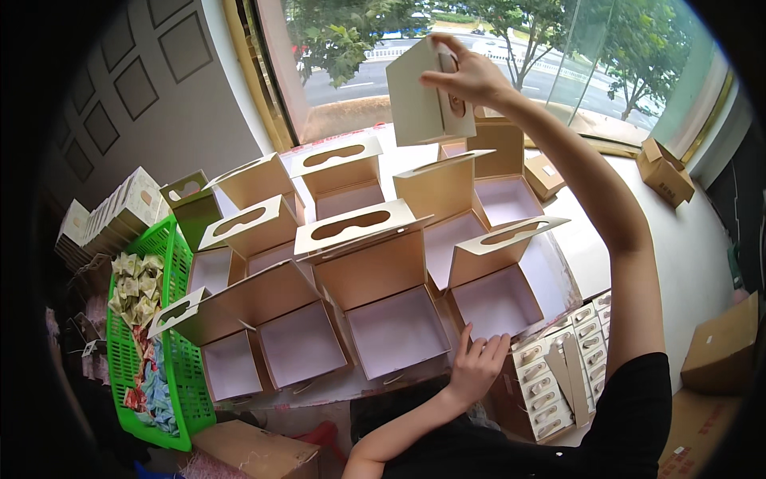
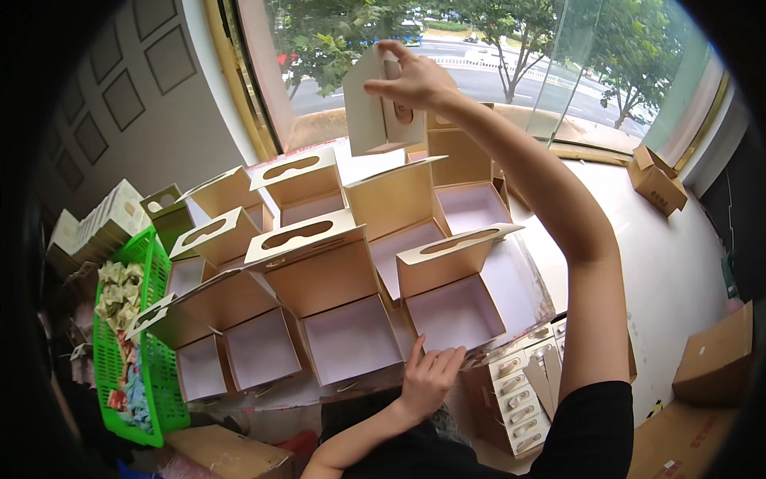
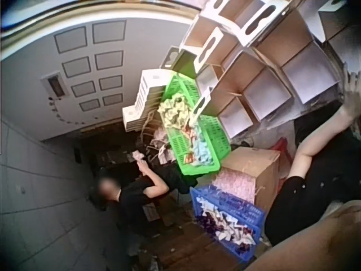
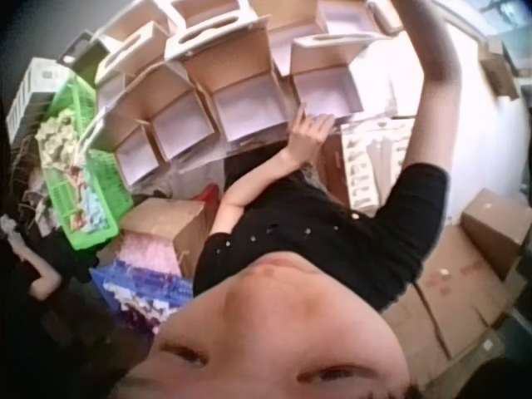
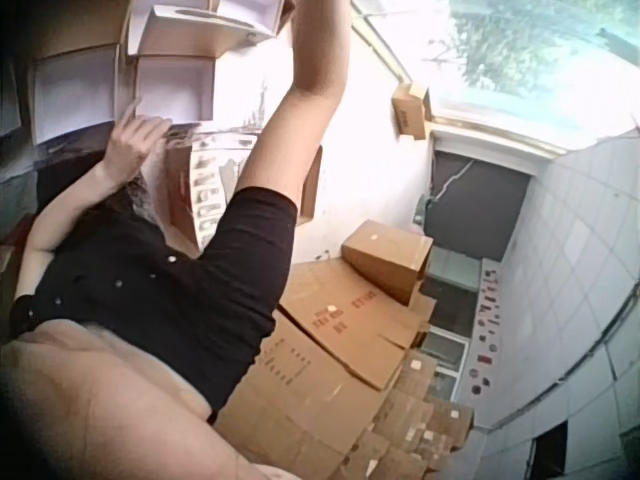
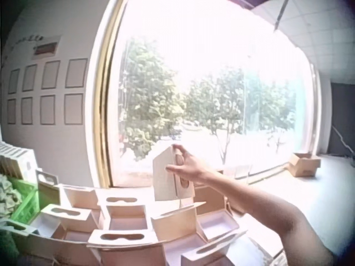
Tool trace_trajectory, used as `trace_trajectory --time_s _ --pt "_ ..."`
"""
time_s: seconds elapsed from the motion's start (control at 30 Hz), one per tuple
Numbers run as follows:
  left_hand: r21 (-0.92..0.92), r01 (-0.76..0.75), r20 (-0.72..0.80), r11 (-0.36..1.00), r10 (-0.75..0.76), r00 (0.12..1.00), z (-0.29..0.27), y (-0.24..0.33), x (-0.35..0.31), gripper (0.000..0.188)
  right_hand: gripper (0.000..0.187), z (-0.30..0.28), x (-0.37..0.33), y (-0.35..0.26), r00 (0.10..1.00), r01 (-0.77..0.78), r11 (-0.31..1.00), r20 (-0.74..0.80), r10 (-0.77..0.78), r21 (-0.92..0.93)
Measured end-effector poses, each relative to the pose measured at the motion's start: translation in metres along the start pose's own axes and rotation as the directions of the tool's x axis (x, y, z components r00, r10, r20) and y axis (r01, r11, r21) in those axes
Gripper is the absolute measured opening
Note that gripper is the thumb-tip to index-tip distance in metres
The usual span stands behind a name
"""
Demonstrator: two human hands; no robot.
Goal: The person assembles small cardboard boxes by folding and inserting tabs, then places them on a table. The person then adds pink shredded paper into the assembled boxes.
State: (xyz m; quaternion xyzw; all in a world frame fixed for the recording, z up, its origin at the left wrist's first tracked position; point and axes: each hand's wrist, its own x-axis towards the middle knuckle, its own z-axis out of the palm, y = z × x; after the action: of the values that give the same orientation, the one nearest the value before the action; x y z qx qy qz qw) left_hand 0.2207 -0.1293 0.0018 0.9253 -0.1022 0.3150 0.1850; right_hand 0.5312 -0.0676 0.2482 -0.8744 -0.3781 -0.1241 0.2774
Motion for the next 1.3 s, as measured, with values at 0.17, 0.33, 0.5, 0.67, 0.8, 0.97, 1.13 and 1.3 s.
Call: trace_trajectory --time_s 0.17,0.33,0.5,0.67,0.8,0.97,1.13,1.3 --pt "0.094 0.106 -0.029 0.99 -0.104 0.994 -0.001 -0.001 0.003 0.025 0.083 -0.038 -0.029 0.021 0.981 0.066 0.982 -0.194 -0.031 0.178" --pt "0.007 0.134 -0.111 0.991 -0.133 0.985 -0.007 0.003 0.008 0.026 0.096 -0.093 -0.092 0.057 0.938 0.03 0.929 -0.332 0.101 0.369" --pt "-0.588 0.222 -0.065 0.778 -0.318 0.946 -0.049 0.009 -0.003 0.048 0.099 -0.124 -0.2 0.018 0.932 -0.004 0.824 -0.297 0.209 0.567" --pt "-0.914 0.383 0.405 -0.135 -0.259 0.877 -0.08 0.01 -0.023 0.101 0.083 -0.105 -0.299 0.013 0.942 -0.24 0.75 0.335 0.026 0.617" --pt "-0.854 0.519 0.475 0.038 -0.352 0.807 -0.076 0.021 -0.034 0.101 0.074 -0.064 -0.347 -0.01 0.812 -0.326 0.85 0.583 0.027 0.415" --pt "-0.846 0.515 0.405 0.139 -0.46 0.79 -0.081 0.025 -0.039 0.096 0.065 -0.045 -0.375 -0.003 0.856 -0.317 0.814 0.517 0.025 0.486" --pt "-0.852 0.522 0.447 0.047 -0.455 0.77 -0.091 0.02 -0.043 0.092 0.051 -0.045 -0.375 0.003 0.814 -0.428 0.641 0.579 -0.032 0.637" --pt "-0.877 0.479 0.442 -0.038 -0.456 0.773 -0.102 0.016 -0.047 0.088 0.038 -0.031 -0.384 0.014 0.846 -0.496 0.303 0.531 -0.043 0.814"
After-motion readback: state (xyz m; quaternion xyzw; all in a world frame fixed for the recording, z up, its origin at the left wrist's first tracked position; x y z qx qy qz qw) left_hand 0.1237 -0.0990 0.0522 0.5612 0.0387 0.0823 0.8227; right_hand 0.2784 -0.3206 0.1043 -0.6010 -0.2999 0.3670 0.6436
